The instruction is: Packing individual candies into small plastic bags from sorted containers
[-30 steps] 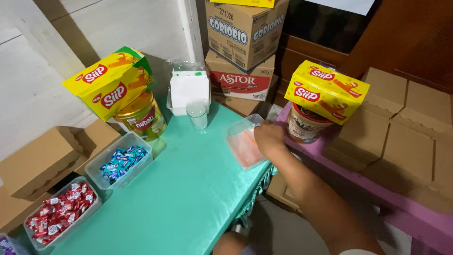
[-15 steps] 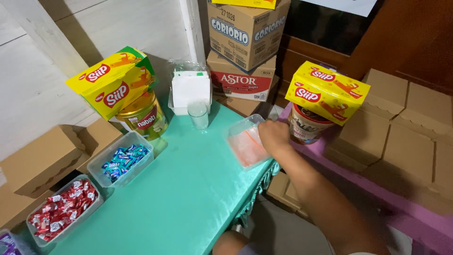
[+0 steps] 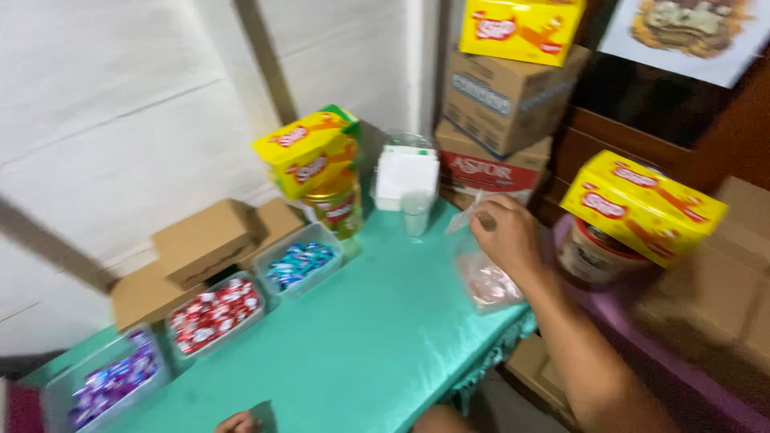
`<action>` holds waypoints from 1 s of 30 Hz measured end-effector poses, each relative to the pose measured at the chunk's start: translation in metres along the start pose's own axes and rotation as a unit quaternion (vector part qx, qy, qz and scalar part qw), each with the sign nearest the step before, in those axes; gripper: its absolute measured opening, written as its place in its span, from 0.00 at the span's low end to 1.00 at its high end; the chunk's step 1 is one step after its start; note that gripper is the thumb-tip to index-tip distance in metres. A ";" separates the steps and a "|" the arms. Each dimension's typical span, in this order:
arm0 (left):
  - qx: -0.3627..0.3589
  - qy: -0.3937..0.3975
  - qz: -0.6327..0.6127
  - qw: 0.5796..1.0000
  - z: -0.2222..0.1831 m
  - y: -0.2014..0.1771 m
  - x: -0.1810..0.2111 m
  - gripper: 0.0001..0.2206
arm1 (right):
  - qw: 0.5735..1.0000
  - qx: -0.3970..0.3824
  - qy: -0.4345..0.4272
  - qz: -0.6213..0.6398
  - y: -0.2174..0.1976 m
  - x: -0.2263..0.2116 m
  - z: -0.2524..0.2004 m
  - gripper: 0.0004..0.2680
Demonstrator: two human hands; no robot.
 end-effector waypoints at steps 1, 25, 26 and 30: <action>0.011 0.010 0.000 1.000 -0.010 0.037 -0.011 0.19 | 1.000 -0.001 -0.009 0.012 0.001 -0.018 0.005 0.04; 0.451 0.254 0.267 0.813 -0.140 0.322 0.171 0.27 | 0.540 -0.370 0.445 0.612 0.199 -0.270 -0.174 0.06; 0.443 0.223 0.277 0.823 -0.140 0.324 0.174 0.25 | 0.553 -0.409 0.440 0.577 0.198 -0.275 -0.176 0.06; 0.432 0.202 0.248 0.843 -0.135 0.318 0.165 0.12 | 0.528 -0.464 0.400 0.589 0.222 -0.269 -0.209 0.05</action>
Point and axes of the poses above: each hand's wrist, its own z-axis towards the middle knuckle, its own y-axis out of the palm, x = y × z, the point moved 5 cm from there along z, towards the middle knuckle, and after that the axes turned 7 degrees about z, right-handed, at the moved point
